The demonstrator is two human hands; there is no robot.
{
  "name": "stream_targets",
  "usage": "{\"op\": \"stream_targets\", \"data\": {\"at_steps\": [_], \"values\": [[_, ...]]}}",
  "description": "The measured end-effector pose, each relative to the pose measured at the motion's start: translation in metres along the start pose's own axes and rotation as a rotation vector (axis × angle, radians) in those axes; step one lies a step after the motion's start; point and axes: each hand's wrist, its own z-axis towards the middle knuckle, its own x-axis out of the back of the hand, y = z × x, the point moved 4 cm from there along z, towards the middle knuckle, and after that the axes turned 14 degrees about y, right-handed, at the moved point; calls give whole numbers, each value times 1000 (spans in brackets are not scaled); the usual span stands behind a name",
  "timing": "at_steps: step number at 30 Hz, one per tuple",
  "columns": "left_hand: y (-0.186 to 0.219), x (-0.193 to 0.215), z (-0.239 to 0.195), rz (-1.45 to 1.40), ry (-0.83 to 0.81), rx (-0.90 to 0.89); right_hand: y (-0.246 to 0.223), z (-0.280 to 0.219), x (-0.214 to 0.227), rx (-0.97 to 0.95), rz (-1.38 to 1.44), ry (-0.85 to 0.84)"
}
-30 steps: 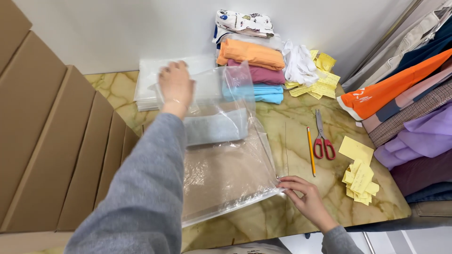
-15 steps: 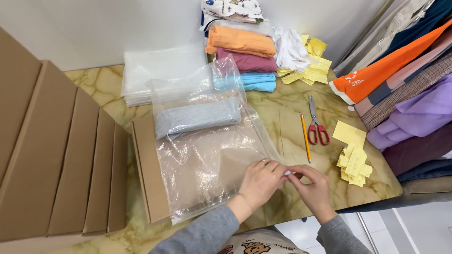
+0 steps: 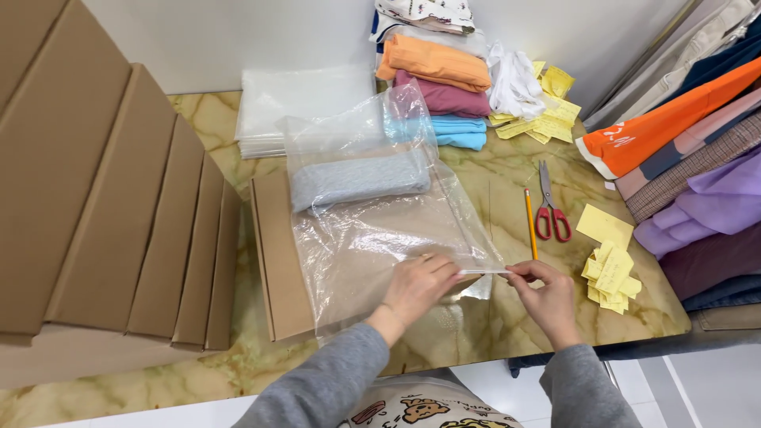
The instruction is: The person packs folded clothes into a cardboard box lined with plastic, then stacks the box. They proceed to hang various folded garments, including shirts and pants, onto hangers on a clothing rack.
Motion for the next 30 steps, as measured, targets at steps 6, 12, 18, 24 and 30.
{"op": "stream_targets", "data": {"at_steps": [6,12,18,24,30], "values": [[-33,102,-45,20,49,141,15,0,-4,-95,-41,-44],[-58,201,-90,256,92,265,27,1,-7,-154,-65,-66],[-48,232,-84,195,-122,537,19,-3,-7,-207,-44,-86],[-33,174,-45,75,-292,525,19,-10,-7,-229,-11,-62],[-29,102,-47,76,-450,429,17,-8,-3,-211,-29,-31]]}}
